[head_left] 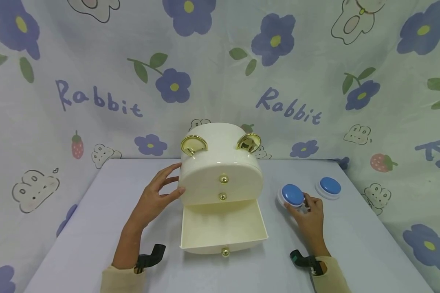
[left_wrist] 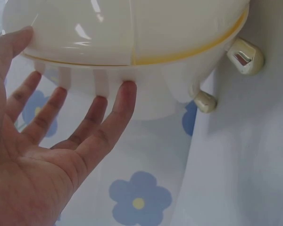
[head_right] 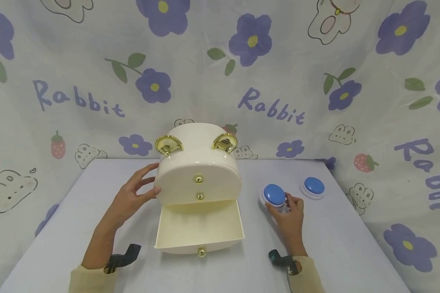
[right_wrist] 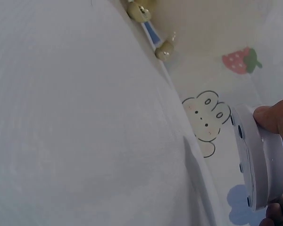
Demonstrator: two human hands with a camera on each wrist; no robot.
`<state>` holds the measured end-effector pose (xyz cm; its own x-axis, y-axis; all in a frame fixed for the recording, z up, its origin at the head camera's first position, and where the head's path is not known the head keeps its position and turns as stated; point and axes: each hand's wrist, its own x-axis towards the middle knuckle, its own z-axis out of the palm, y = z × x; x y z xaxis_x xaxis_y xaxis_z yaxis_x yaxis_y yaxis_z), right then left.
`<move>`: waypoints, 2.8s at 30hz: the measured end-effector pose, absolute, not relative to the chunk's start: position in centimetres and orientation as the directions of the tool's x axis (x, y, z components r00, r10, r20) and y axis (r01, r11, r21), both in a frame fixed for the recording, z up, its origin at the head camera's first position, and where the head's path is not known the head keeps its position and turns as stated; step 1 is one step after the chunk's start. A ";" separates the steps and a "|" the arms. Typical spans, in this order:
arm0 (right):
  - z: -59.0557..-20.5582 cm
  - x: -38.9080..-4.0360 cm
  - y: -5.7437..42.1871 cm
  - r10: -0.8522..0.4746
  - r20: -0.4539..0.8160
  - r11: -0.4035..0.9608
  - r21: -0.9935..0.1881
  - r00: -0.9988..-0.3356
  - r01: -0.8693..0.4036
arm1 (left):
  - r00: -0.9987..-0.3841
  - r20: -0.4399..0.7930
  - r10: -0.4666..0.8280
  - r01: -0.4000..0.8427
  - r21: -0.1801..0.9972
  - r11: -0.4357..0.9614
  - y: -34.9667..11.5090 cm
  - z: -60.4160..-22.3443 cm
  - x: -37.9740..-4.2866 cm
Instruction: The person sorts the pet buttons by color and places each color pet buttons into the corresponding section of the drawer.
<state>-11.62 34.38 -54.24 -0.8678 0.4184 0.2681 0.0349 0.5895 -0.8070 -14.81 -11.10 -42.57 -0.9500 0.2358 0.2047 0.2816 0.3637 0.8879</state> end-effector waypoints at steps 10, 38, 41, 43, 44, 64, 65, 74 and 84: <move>-54.6 -10.9 33.9 0.400 0.261 0.605 -0.795 -0.878 0.039 | -0.951 0.202 0.232 0.278 0.888 0.367 -11.1 -42.7 -14.6; -53.5 -9.1 32.0 0.359 0.357 0.610 -0.789 -0.862 -0.072 | -0.952 0.204 0.226 0.278 0.887 0.370 -10.8 -42.4 -14.0; -53.3 -8.8 31.8 0.351 0.377 0.616 -0.782 -0.857 -0.091 | -0.952 0.203 0.227 0.277 0.888 0.368 -10.8 -42.4 -14.1; -53.1 -8.7 31.5 0.346 0.385 0.614 -0.782 -0.856 -0.103 | -0.953 0.202 0.228 0.276 0.888 0.368 -10.9 -42.5 -14.1; -53.1 -8.6 31.4 0.344 0.388 0.613 -0.783 -0.855 -0.108 | -0.953 0.201 0.227 0.275 0.888 0.368 -10.9 -42.5 -14.1; -51.3 -6.9 29.6 0.329 0.434 0.574 -0.797 -0.839 -0.187 | -0.954 0.195 0.229 0.270 0.891 0.365 -10.8 -42.0 -14.1; -51.1 -6.8 29.5 0.330 0.436 0.576 -0.796 -0.838 -0.187 | -0.954 0.194 0.229 0.269 0.892 0.364 -10.8 -42.0 -14.1; -50.1 -5.9 28.5 0.318 0.428 0.560 -0.805 -0.846 -0.197 | -0.955 0.194 0.223 0.266 0.893 0.362 -10.8 -41.9 -14.0; -49.9 -5.3 27.1 0.261 0.489 0.503 -0.805 -0.833 -0.314 | -0.950 0.204 0.235 0.281 0.889 0.361 -10.9 -42.0 -14.1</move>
